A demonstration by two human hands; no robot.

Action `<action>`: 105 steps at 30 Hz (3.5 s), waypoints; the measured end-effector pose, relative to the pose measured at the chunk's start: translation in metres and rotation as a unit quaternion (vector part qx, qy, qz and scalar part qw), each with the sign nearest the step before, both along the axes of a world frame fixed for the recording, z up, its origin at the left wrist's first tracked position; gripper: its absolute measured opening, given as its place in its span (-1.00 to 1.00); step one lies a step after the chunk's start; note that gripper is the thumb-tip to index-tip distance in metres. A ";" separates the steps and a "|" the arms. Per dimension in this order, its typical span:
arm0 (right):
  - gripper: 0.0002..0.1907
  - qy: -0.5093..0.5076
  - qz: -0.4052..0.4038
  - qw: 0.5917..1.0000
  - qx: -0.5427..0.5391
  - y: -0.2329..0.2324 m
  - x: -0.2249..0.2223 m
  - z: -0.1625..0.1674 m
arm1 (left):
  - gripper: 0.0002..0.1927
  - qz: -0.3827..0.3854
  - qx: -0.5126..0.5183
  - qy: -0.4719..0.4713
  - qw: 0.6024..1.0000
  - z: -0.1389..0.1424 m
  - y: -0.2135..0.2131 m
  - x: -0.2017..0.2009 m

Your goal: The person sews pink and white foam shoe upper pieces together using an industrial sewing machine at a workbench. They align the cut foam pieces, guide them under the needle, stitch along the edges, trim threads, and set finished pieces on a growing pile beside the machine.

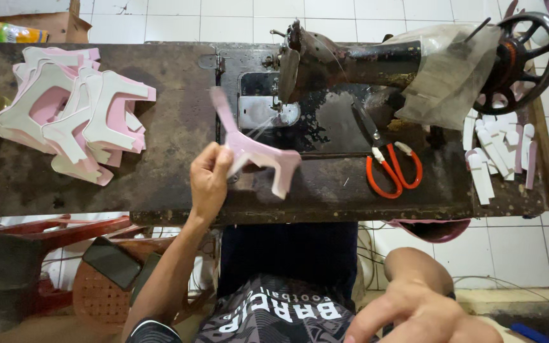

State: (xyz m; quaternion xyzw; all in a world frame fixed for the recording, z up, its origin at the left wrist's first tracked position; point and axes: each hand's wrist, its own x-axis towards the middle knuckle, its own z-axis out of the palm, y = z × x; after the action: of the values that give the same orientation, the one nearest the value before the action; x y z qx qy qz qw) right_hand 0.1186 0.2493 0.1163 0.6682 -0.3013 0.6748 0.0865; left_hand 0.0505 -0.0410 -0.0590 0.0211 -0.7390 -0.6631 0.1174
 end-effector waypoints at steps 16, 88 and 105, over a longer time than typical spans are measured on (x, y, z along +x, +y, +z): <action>-0.79 -0.105 -0.326 0.928 0.143 -0.011 -0.025 0.023 | -0.53 -0.143 -0.466 0.181 0.854 0.034 0.028 -0.075; -0.86 0.015 -0.832 0.451 0.324 0.217 -0.202 -0.069 | -0.57 -0.150 -0.537 0.302 0.773 0.036 0.029 -0.063; -0.83 0.036 -0.856 0.505 0.109 0.098 -0.136 -0.058 | -0.57 -0.256 -0.576 0.324 0.706 0.038 0.006 -0.087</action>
State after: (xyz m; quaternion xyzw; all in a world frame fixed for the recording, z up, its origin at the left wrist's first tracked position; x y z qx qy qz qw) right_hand -0.0171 0.3474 0.0578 0.1130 -0.7940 0.2102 0.5592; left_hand -0.0369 -0.0350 -0.0210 -0.4568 -0.8705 -0.0792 0.1652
